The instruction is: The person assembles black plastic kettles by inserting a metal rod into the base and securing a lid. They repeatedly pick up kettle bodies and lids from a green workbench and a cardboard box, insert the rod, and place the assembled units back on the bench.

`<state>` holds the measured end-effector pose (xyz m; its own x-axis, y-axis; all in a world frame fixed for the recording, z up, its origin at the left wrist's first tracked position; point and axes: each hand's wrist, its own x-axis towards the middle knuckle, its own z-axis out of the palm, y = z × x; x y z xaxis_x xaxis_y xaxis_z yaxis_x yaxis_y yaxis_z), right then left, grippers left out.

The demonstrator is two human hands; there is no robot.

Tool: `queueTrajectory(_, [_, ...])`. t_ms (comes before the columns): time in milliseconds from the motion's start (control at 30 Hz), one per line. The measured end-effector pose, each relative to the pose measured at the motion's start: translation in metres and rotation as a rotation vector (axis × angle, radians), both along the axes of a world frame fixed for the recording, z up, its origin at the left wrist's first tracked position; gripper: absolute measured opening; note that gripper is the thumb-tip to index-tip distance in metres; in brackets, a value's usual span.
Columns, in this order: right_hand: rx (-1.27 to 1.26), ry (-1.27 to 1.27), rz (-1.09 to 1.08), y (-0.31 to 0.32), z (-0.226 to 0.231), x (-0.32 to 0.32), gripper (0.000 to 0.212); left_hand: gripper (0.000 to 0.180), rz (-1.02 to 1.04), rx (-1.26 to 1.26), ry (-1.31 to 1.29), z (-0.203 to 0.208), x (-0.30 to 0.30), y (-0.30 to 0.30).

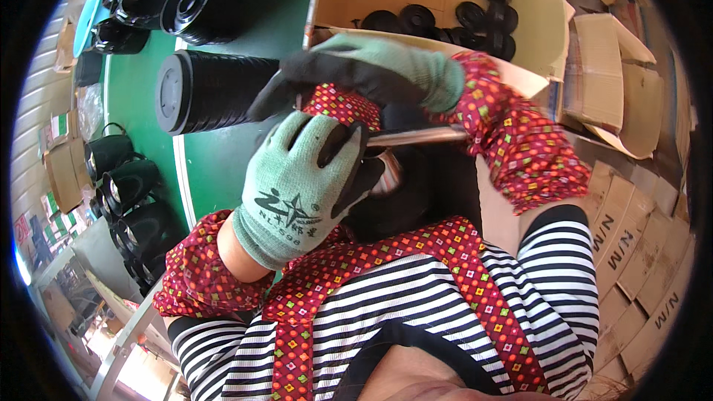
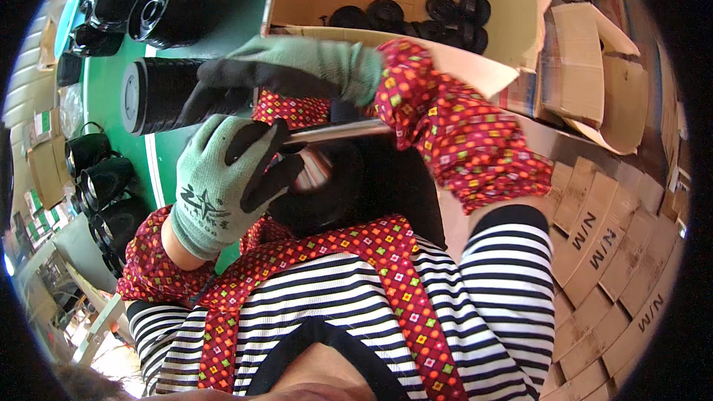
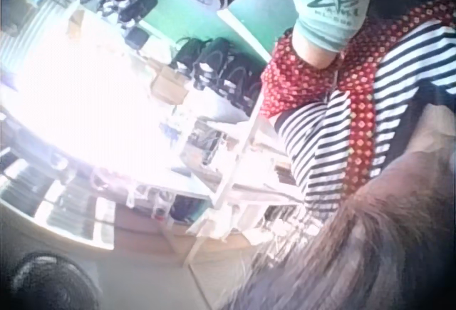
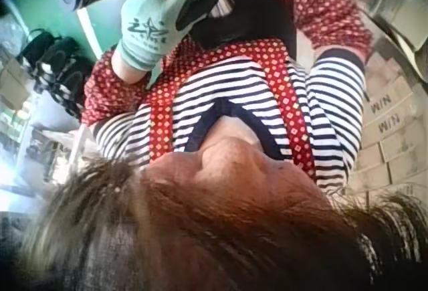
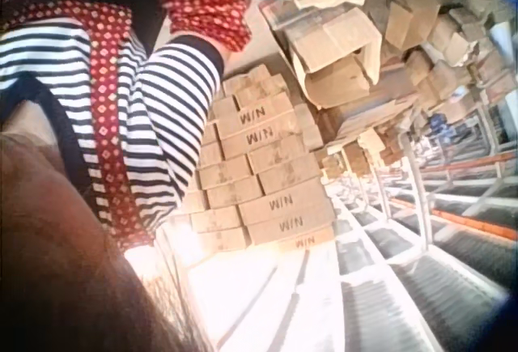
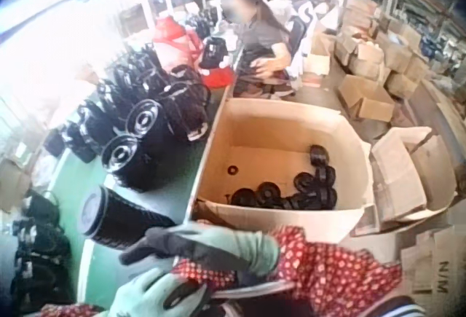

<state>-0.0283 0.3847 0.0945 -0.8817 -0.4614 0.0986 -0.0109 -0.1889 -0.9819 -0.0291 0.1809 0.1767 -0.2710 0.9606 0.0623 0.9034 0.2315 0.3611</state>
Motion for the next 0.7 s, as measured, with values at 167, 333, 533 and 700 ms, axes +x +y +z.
queueTrajectory(167, [-0.562,-0.378,0.144,-0.038,0.006,0.021,0.048,0.033,0.087,0.18,-0.053,-0.002,0.01,-0.022])
queueTrajectory(333, [-0.476,-0.253,0.125,-0.04,-0.011,0.016,0.047,0.043,-0.078,0.365,-0.026,0.031,0.021,0.004])
queueTrajectory(533, [-0.394,-0.125,0.13,-0.053,-0.017,0.011,0.045,0.053,-0.136,-0.166,0.152,-0.014,0.044,0.084])
queueTrajectory(700, [-0.346,-0.096,0.111,-0.052,-0.037,0.008,0.044,0.041,-0.18,-0.013,-0.099,-0.046,0.062,0.087])
